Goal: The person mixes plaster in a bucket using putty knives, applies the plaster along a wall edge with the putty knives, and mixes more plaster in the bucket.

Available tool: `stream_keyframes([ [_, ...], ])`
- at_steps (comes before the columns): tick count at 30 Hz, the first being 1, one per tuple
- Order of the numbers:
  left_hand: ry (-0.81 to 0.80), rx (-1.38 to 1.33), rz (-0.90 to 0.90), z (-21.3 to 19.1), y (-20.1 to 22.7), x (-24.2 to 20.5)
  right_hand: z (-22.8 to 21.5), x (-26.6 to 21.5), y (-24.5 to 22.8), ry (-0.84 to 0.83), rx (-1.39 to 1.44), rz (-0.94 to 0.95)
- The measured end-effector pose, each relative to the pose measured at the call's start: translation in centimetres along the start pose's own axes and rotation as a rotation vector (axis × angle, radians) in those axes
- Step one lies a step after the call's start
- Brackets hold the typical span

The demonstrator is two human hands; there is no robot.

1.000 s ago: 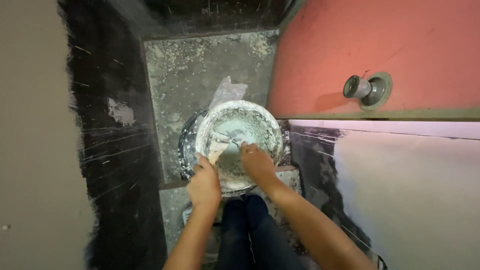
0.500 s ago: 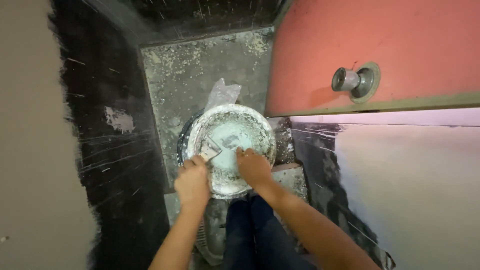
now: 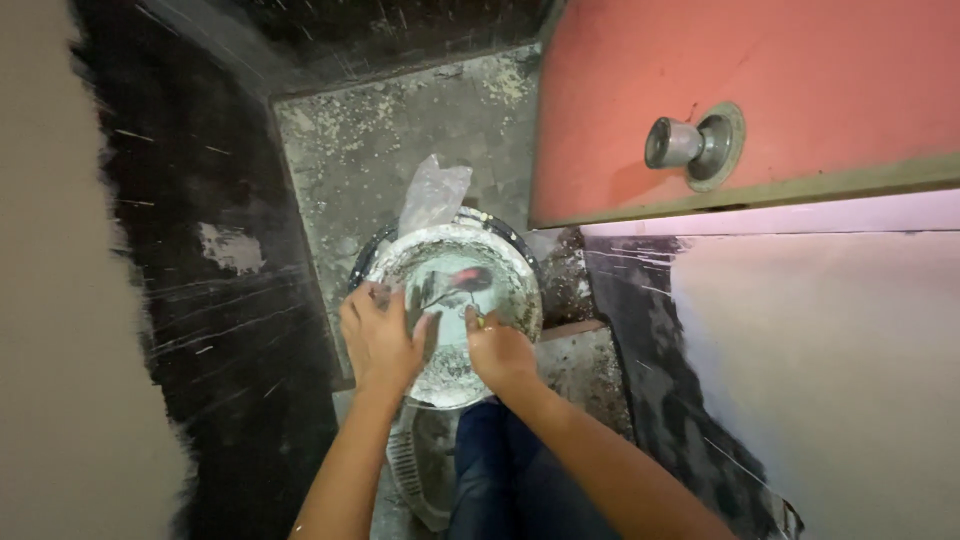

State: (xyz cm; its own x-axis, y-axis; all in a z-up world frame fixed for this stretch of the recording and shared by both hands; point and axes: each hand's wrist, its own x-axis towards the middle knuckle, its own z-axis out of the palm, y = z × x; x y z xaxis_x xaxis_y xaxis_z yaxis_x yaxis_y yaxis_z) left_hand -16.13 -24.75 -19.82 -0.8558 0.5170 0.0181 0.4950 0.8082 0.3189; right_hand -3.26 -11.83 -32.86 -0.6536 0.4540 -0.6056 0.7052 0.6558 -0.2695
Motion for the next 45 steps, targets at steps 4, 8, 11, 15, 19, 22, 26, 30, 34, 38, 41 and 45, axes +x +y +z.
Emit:
stream_keyframes([
  [4,0.000,0.001,0.136,0.6,2.6,1.4,-2.1,-2.0,-1.3,0.083,-0.183,-0.259],
  [8,-0.215,-0.069,0.305,4.5,4.7,2.2,-1.2,-1.8,-0.8,0.056,-0.069,-0.199],
  [11,-0.244,-0.107,0.366,5.2,6.5,3.1,-1.2,-1.5,-0.5,0.006,0.080,-0.105],
  [15,-0.266,0.030,0.413,8.2,6.5,3.5,-0.1,-1.3,0.4,0.095,0.125,-0.189],
  [19,-0.225,-0.013,0.422,7.8,5.8,3.8,-1.5,-1.4,-0.7,0.091,0.091,-0.213],
  [22,-0.352,-0.088,0.356,6.8,6.2,4.6,-1.3,-1.5,-0.7,0.011,-0.031,-0.248],
  [26,-0.360,-0.031,0.357,9.2,5.7,5.1,0.5,-0.4,0.4,0.088,0.013,-0.164],
  [30,-0.382,-0.081,0.202,4.8,4.4,6.5,-2.0,-1.9,-0.7,0.130,-0.305,-0.387],
  [34,-0.234,0.000,0.295,2.4,0.1,6.7,-2.4,-2.0,-0.8,0.257,-0.254,-0.400],
  [38,-0.101,0.186,0.341,3.9,-3.8,5.2,-1.6,-2.1,-1.1,0.134,-0.237,-0.247],
  [41,-0.084,0.190,0.281,3.2,-3.3,4.5,-2.1,-2.2,-1.1,0.147,-0.210,-0.211],
  [45,-0.170,-0.183,0.019,1.7,-2.8,3.7,-2.3,-2.0,-0.3,0.236,-0.272,-0.379],
])
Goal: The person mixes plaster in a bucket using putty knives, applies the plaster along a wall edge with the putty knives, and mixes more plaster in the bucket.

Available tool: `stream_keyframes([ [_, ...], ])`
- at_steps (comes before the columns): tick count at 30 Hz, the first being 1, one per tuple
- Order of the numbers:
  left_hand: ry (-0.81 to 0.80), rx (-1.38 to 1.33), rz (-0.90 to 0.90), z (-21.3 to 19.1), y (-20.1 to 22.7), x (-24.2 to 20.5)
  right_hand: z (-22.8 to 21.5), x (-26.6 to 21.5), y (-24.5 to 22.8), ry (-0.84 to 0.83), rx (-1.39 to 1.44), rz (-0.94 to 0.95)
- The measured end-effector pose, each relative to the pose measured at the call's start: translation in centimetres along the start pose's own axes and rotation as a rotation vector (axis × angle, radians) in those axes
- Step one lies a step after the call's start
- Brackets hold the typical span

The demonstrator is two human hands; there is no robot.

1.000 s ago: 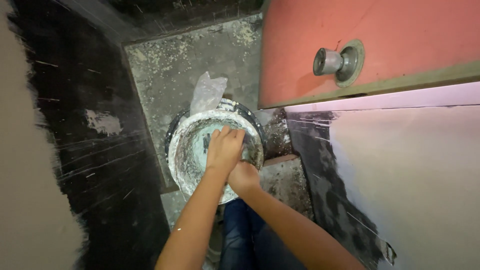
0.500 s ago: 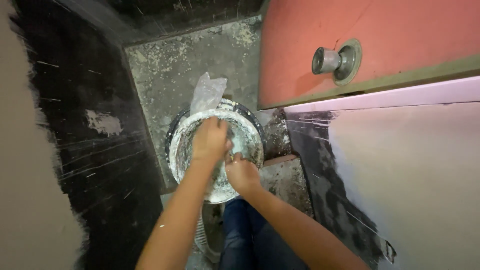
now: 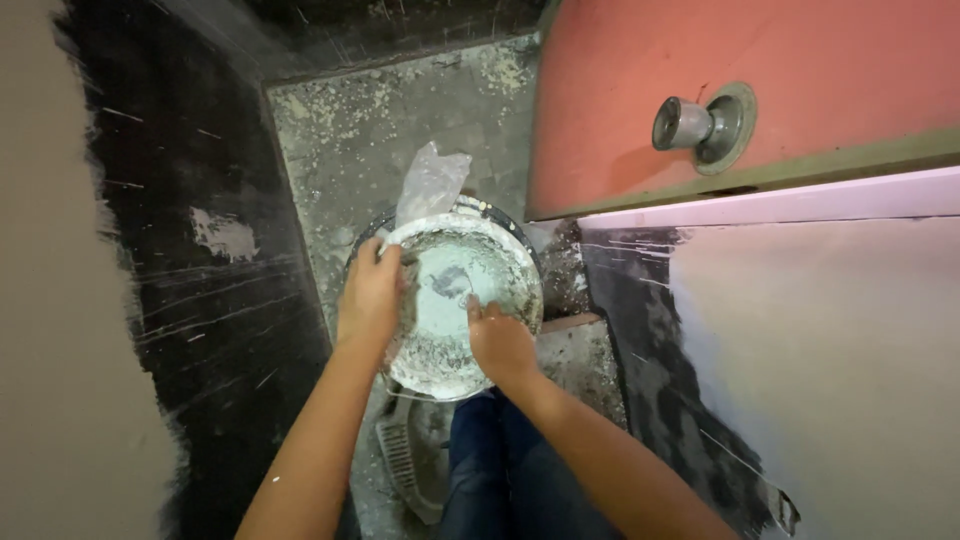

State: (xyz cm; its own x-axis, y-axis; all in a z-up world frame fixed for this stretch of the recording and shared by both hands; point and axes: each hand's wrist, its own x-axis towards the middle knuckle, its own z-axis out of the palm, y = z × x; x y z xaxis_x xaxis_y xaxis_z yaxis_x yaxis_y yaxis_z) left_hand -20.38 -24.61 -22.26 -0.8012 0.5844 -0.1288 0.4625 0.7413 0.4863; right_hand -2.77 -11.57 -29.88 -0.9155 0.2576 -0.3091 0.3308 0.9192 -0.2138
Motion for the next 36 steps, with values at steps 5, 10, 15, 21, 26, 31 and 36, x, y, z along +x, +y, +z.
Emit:
stream_keyframes([
  [5,0.236,-0.240,0.029,1.5,-1.5,-1.3,-0.3,-0.3,0.2,0.000,-0.016,-0.036],
  [10,0.248,-0.325,-0.031,4.0,-2.8,-2.2,0.0,-1.2,0.4,-0.002,-0.019,-0.077],
  [15,0.301,-0.296,-0.014,4.1,-2.6,-2.4,-1.1,-0.9,0.5,0.160,-0.203,-0.136],
  [21,0.231,-0.203,-0.121,4.1,-2.4,-1.9,-2.6,0.6,1.1,0.066,-0.311,-0.136],
  [26,0.288,-0.222,-0.076,4.4,-2.6,-2.4,-3.0,0.3,0.7,0.049,-0.269,-0.104],
  [31,0.285,-0.244,-0.078,4.7,-2.7,-2.0,-3.2,0.6,0.5,0.041,-0.256,-0.118],
  [36,0.272,-0.197,-0.065,4.7,-2.9,-2.0,-2.7,1.1,0.6,0.102,-0.306,-0.172],
])
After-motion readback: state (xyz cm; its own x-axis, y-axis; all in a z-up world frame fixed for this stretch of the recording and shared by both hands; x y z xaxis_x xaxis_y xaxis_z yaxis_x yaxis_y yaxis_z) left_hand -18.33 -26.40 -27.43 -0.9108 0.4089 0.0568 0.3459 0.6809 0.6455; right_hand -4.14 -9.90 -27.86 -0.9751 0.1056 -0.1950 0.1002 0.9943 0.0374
